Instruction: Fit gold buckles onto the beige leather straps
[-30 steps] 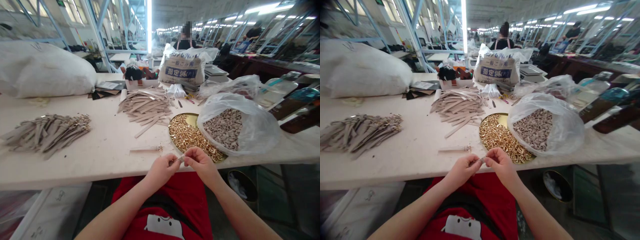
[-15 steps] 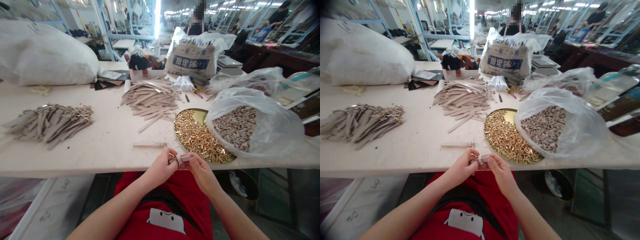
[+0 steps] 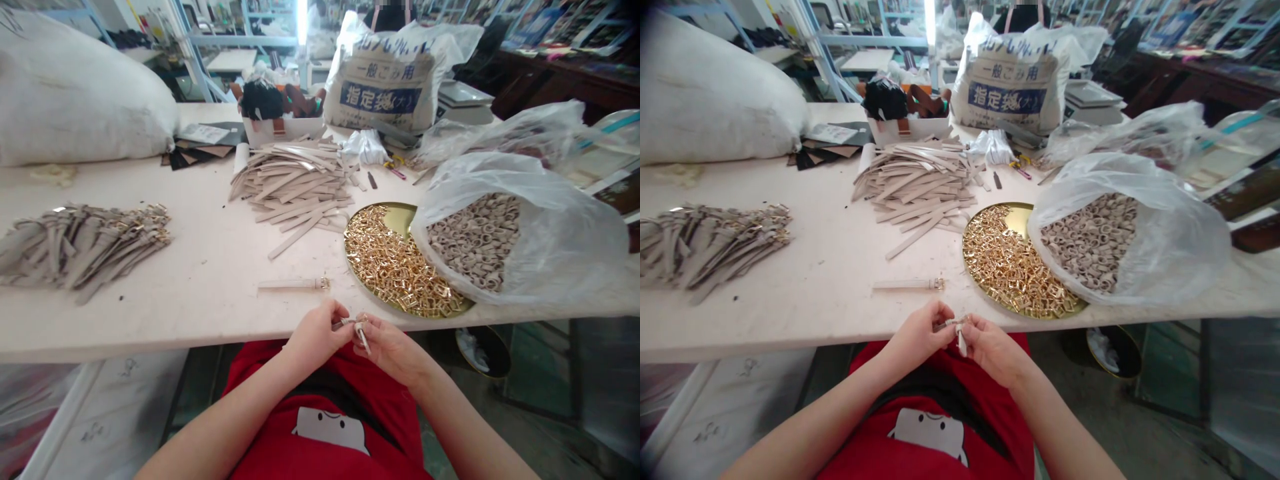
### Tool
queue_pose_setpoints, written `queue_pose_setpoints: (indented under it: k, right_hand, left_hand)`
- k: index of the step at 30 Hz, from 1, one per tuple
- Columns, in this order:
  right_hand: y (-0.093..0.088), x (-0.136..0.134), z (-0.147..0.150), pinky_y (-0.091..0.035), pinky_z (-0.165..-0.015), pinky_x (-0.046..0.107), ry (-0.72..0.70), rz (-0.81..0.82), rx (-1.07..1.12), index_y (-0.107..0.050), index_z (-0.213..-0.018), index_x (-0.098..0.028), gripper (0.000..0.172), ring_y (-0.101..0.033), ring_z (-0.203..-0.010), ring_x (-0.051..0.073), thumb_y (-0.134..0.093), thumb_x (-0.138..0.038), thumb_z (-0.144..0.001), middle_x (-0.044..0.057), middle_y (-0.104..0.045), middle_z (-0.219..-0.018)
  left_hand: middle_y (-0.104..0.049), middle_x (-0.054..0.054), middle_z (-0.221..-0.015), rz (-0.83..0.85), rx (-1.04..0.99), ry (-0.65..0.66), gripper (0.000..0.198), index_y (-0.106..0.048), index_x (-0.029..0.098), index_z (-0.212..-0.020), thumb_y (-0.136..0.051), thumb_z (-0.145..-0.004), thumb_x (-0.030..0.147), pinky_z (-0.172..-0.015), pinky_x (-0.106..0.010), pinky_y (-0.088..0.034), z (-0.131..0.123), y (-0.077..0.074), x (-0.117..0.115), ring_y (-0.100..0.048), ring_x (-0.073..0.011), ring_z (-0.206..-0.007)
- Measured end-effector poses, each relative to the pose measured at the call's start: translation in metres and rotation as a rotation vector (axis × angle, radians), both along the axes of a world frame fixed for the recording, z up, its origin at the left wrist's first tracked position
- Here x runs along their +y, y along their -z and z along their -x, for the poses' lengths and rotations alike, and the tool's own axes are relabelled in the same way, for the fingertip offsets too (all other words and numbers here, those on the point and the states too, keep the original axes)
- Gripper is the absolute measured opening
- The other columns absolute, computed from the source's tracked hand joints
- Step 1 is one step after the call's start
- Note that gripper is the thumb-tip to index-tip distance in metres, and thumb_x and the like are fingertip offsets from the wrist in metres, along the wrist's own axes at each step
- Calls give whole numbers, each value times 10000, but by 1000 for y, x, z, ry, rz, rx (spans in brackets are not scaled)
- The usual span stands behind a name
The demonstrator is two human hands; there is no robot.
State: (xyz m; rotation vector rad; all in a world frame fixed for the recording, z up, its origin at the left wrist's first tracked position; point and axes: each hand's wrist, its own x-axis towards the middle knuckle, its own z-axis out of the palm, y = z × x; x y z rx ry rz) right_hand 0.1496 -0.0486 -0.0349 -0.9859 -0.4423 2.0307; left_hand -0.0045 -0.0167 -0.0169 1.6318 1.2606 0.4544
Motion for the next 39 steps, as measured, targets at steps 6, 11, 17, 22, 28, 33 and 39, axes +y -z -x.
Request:
queue_pose_setpoints:
  k: [6, 11, 17, 22, 28, 33, 39]
  right_hand:
    - [4, -4, 1, -377, -571, 232, 106, -233, -271, -525, -699, -175, 259, -436, -568, 90, -621, -413, -726, -31, -508, -630]
    - [-1, -7, 8, -372, -538, 247, 308, -397, -832, -434, -719, -209, 244, -431, -527, 103, -616, -371, -720, -63, -439, -575]
    - [-3, -19, 5, -352, -507, 248, 54, -569, -982, -492, -870, -202, 172, -445, -525, 120, -474, -365, -817, -34, -483, -586]
    - [1, -29, 6, -358, -521, 255, 60, -674, -1103, -487, -825, -208, 112, -460, -540, 131, -456, -315, -828, -20, -511, -606]
    - [-1, -33, 5, -389, -564, 264, -71, -727, -1144, -480, -840, -209, 100, -513, -597, 146, -432, -297, -843, 1, -558, -680]
    - [-4, -39, -5, -398, -586, 268, -191, -829, -1126, -480, -849, -212, 98, -531, -626, 151, -431, -296, -849, 7, -567, -709]
    - [4, -44, -2, -393, -590, 279, -90, -759, -1070, -487, -850, -210, 132, -524, -631, 158, -438, -332, -847, 12, -561, -700]
  left_hand:
    - [-589, 16, -660, 76, -57, 34, 200, -543, 175, -787, -539, -739, 370, -518, -207, -375, 8, -6, -10, -516, -112, -576]
    - [-579, 23, -652, 228, -200, 10, 210, -524, 162, -827, -561, -735, 347, -537, -206, -410, 11, -11, -16, -539, -104, -566]
    - [-612, -14, -722, 273, -287, -6, 246, -537, 140, -864, -577, -729, 341, -574, -220, -437, 6, -4, -20, -565, -109, -594]
    - [-638, -40, -757, 476, -328, 67, 339, -550, 127, -914, -557, -744, 420, -607, -223, -445, 15, -1, -25, -599, -116, -653]
    - [-637, -39, -723, 536, -334, -13, 334, -563, 113, -827, -595, -715, 426, -582, -202, -437, 17, -1, -31, -596, -96, -608]
    - [-628, -23, -667, 506, -334, 36, 307, -592, 111, -828, -594, -715, 396, -565, -202, -424, 13, 1, -36, -593, -103, -591]
    - [-640, -38, -688, 494, -309, 47, 306, -585, 112, -841, -582, -714, 390, -584, -223, -447, 5, 6, -36, -612, -124, -613]
